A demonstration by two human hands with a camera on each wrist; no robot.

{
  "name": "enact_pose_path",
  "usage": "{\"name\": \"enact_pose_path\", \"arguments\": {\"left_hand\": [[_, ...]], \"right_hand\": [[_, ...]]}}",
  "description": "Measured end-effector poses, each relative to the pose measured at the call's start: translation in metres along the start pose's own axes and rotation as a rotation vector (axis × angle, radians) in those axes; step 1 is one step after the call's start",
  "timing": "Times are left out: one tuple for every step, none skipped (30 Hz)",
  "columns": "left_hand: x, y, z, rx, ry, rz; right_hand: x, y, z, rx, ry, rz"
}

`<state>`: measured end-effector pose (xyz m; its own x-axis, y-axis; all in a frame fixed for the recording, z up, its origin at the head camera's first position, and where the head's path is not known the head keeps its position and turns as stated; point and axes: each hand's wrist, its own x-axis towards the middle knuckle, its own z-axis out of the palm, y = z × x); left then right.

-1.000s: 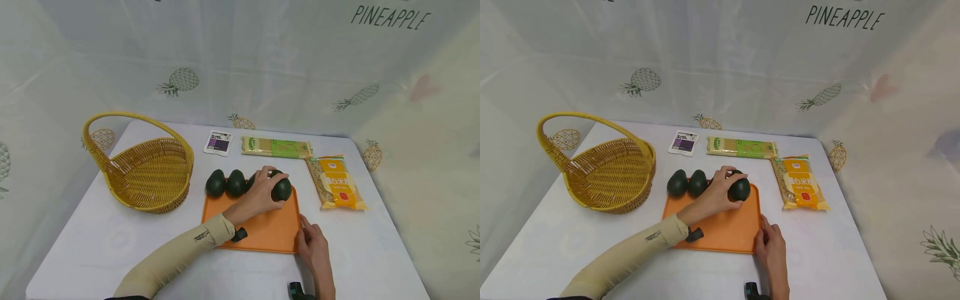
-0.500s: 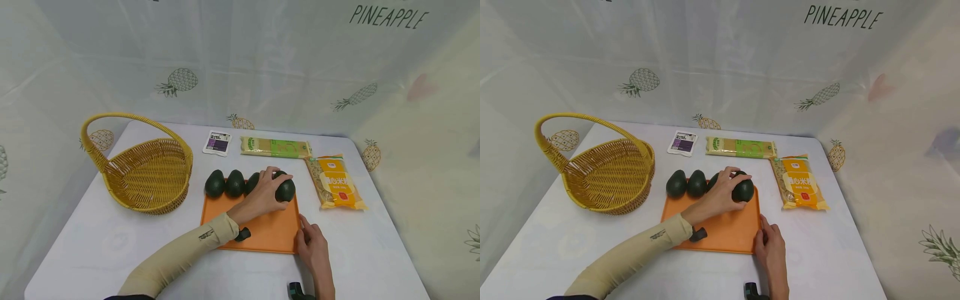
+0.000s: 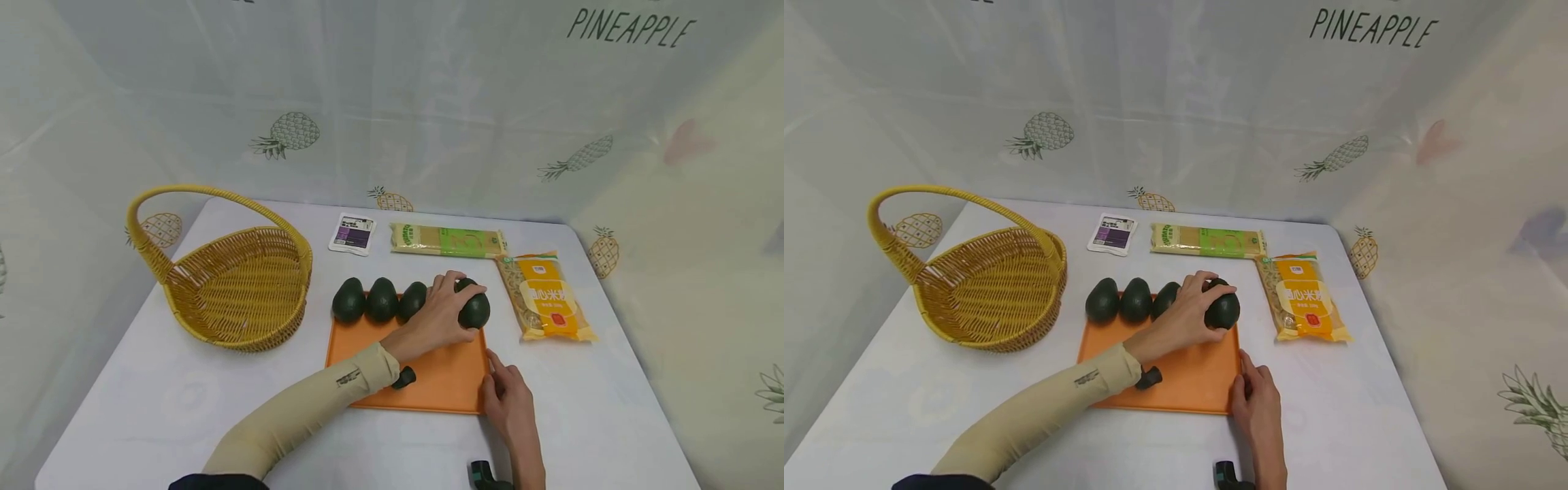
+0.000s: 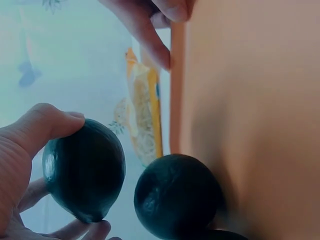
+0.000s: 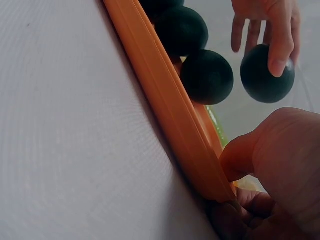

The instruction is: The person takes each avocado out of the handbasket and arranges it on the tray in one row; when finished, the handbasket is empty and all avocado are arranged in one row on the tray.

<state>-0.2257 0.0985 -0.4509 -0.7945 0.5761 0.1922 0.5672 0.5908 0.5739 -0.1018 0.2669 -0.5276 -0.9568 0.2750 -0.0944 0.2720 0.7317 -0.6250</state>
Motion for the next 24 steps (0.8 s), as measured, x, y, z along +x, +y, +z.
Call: {"name": "enact_pose_path", "arguments": {"left_hand": [[0.001,0.000,0.001,0.011,0.002,0.003],[0.002,-0.001,0.001,0.023,0.001,0.004],[0.003,-0.001,0.002,0.027,-0.002,0.003],[0.004,-0.001,0.002,0.031,-0.007,0.002],[0.005,-0.001,0.003,0.032,-0.014,0.001],[0.006,-0.001,0.004,0.038,-0.019,0.001],[0.008,-0.001,0.005,0.041,-0.026,0.001],[0.009,-0.001,0.006,0.047,-0.031,0.004],[0.010,-0.001,0.007,0.055,-0.034,0.008],[0.012,-0.001,0.008,0.066,-0.037,0.013],[0.013,-0.001,0.009,0.075,-0.038,0.018],[0.015,-0.001,0.010,0.083,-0.038,0.024],[0.016,-0.002,0.011,0.084,-0.040,0.028],[0.017,-0.002,0.012,0.090,-0.041,0.034],[0.018,-0.002,0.013,0.094,-0.044,0.039],[0.019,-0.002,0.014,0.101,-0.047,0.043],[0.020,-0.003,0.015,0.107,-0.050,0.049],[0.021,-0.003,0.016,0.116,-0.054,0.054],[0.022,-0.003,0.018,0.129,-0.058,0.060],[0.024,-0.003,0.019,0.141,-0.063,0.067],[0.025,-0.003,0.020,0.156,-0.067,0.074],[0.026,-0.003,0.021,0.168,-0.069,0.081],[0.027,-0.003,0.023,0.178,-0.072,0.088],[0.028,-0.003,0.024,0.188,-0.075,0.093]], "right_hand": [[0.000,0.000,0.000,-0.001,0.001,-0.001],[0.000,0.000,0.000,-0.004,0.001,-0.001],[0.000,0.000,0.000,-0.005,0.002,-0.002],[0.000,0.000,0.000,-0.006,0.004,-0.002],[0.000,0.000,0.000,-0.007,0.004,-0.003],[0.000,0.000,0.000,-0.007,0.006,-0.003],[0.001,0.000,0.000,-0.008,0.007,-0.004],[0.001,0.000,0.000,-0.009,0.008,-0.005],[0.001,0.000,0.000,-0.010,0.009,-0.005],[0.001,0.000,0.000,-0.011,0.008,-0.004],[0.001,0.000,0.000,-0.012,0.008,-0.002],[0.001,0.000,0.001,-0.013,0.006,0.001],[0.001,-0.001,0.001,-0.015,0.005,0.004],[0.001,-0.001,0.001,-0.015,0.003,0.008],[0.001,-0.001,0.001,-0.016,0.001,0.011],[0.001,0.000,0.001,-0.015,0.002,0.013],[0.001,0.000,0.001,-0.014,0.001,0.015],[0.001,0.000,0.001,-0.014,0.002,0.015],[0.001,0.000,0.002,-0.013,0.003,0.014],[0.001,0.000,0.002,-0.012,0.003,0.013],[0.001,0.000,0.002,-0.011,0.005,0.011],[0.001,0.000,0.002,-0.010,0.008,0.010],[0.001,0.000,0.002,-0.009,0.010,0.008],[0.001,0.000,0.002,-0.007,0.013,0.005]]}}
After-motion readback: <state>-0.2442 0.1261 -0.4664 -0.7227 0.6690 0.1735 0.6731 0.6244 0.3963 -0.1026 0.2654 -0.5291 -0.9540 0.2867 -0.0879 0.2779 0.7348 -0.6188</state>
